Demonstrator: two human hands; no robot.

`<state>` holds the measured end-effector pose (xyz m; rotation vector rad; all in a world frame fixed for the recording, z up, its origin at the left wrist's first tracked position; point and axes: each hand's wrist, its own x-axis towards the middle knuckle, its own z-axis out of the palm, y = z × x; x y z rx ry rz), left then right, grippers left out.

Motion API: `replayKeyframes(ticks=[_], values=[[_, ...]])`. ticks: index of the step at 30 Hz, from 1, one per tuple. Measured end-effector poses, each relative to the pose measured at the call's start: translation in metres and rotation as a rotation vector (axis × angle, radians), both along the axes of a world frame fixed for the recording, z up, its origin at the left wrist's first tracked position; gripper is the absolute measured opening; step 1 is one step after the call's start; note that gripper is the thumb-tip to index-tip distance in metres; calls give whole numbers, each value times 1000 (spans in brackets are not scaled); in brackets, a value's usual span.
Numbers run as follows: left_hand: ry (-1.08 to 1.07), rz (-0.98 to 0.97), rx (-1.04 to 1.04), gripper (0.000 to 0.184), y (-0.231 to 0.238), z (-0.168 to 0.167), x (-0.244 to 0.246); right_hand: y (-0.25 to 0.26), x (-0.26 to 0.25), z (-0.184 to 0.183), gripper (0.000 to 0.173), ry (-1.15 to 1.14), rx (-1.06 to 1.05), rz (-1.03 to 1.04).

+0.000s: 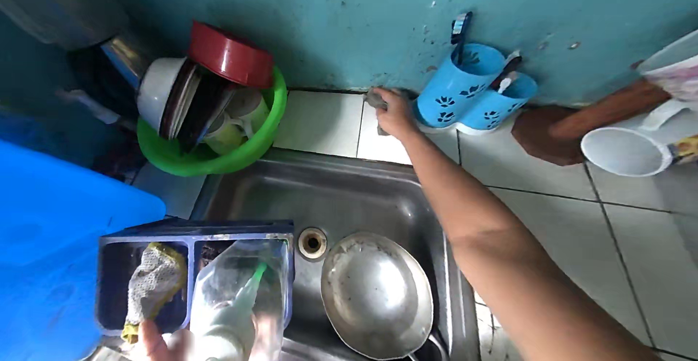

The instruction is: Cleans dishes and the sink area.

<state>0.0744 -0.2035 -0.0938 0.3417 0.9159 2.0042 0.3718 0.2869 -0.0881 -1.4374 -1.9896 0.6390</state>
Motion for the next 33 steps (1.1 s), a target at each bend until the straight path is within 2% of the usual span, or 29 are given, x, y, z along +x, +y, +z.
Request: replayKeyframes(ticks=[1,3,5,7,10,12,14,16,18,20,22,25,28,30,32,33], values=[[22,22,-20,53,-3,-4,-2,4,-5,0,50,-31,-12,-22],[-32,-32,-8,58,6,9,14,1,-10,-5,51,-31,-25,26],[-99,-215,76,64,11,11,18,-19,-14,-9,50,17,5,198],[-176,-317,89,68,13,7,17,-63,-21,-14,46,79,70,423],[-209,-310,69,64,22,20,27,-123,-31,-27,42,173,196,700],[-191,-343,124,59,22,20,24,-138,-35,-26,38,236,236,759],[-137,-348,140,59,20,22,24,-129,-39,-14,35,299,241,634],[-81,-198,36,56,13,20,23,-100,-47,-1,39,268,221,410],[-74,-128,-7,57,13,24,26,-62,-61,7,44,139,155,208],[-105,-208,39,58,13,22,24,-29,-83,4,44,11,54,76],[-139,-303,65,64,16,25,28,-9,-108,4,45,-7,21,61],[-140,-261,13,64,12,18,21,1,-141,10,40,25,-25,103],[-68,-196,68,68,-13,-25,-11,12,-162,8,45,87,-27,148],[63,-93,112,58,-27,-55,-30,22,-175,3,48,115,-23,169],[84,0,94,51,-26,-58,-26,26,-183,4,44,68,-54,214],[49,36,54,49,-16,-45,-15,27,-184,6,41,34,-75,267]])
